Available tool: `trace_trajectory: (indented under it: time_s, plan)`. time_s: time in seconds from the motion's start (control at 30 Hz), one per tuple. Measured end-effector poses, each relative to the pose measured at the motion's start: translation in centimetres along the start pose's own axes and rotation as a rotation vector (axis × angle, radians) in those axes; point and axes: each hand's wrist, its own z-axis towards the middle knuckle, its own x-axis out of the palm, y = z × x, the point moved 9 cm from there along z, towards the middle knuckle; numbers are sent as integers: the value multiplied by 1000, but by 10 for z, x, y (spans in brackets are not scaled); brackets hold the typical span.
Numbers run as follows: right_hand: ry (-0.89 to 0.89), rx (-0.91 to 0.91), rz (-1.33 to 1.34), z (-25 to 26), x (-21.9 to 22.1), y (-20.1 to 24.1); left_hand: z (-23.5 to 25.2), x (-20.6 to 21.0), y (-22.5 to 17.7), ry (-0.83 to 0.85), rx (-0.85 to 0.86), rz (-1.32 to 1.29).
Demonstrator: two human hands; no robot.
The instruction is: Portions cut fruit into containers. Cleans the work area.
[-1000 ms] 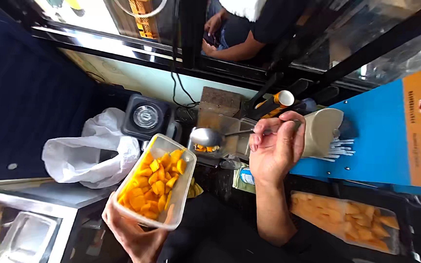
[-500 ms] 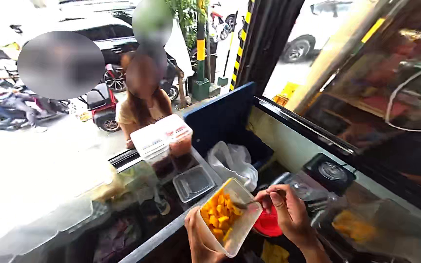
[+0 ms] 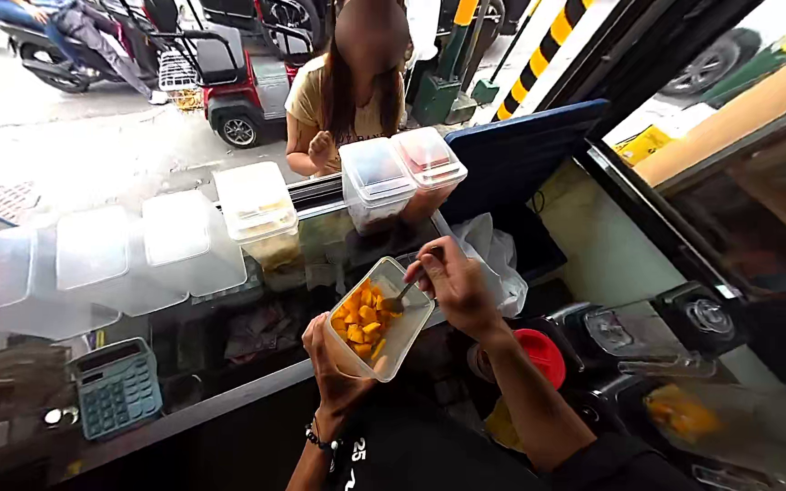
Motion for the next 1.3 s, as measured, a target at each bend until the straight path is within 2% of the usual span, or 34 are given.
trace_trajectory:
  time_s: [0.07, 0.1, 0.17, 0.23, 0.33, 0.4, 0.5, 0.57, 0.7, 0.77, 0.83, 0.93, 1.0, 1.1, 1.2, 1.3]
  plan:
    - [220, 250, 152, 0, 46, -24, -2, -2, 4, -48, 13, -15]
    - [317, 329, 113, -3, 67, -28, -4, -3, 7, -70, 15, -12]
    - [371, 389, -239, 3, 87, -23, -3, -2, 14, -117, 19, 31]
    - [222, 376, -516, 17, 78, -10, -5, -1, 23, -153, 3, 61]
    - [-138, 228, -598, 35, 25, -3, -8, -2, 38, -178, -73, 103]
    - [-218, 377, -644, 33, -29, -41, -12, -6, 50, -178, -160, 86]
    - [-184, 838, -716, -15, -102, -151, -18, -6, 64, -204, -272, -51]
    - [-92, 979, -727, -52, -108, -205, -22, 0, 63, -210, -316, -62]
    - [-116, 983, -624, -68, -76, -238, -28, 6, 71, -220, -353, -25]
    - [-178, 923, -470, -68, -74, -250, -28, 8, 80, -190, -334, -72]
    - [-282, 718, -214, -54, -70, -229, -18, 8, 92, -92, -306, -140]
    - [-284, 378, 22, -15, -41, -126, 6, 8, 103, 71, -280, -217]
    - [-210, 137, -58, 4, -6, -47, 12, 12, 104, 149, -279, -218]
    - [-34, -178, -261, 12, 58, 18, 21, 19, 101, 168, -247, -210]
    - [91, -302, -461, -5, 110, 43, 21, 16, 95, 158, -253, -185]
    - [213, -303, -614, -21, 140, 42, 20, 13, 93, 154, -266, -160]
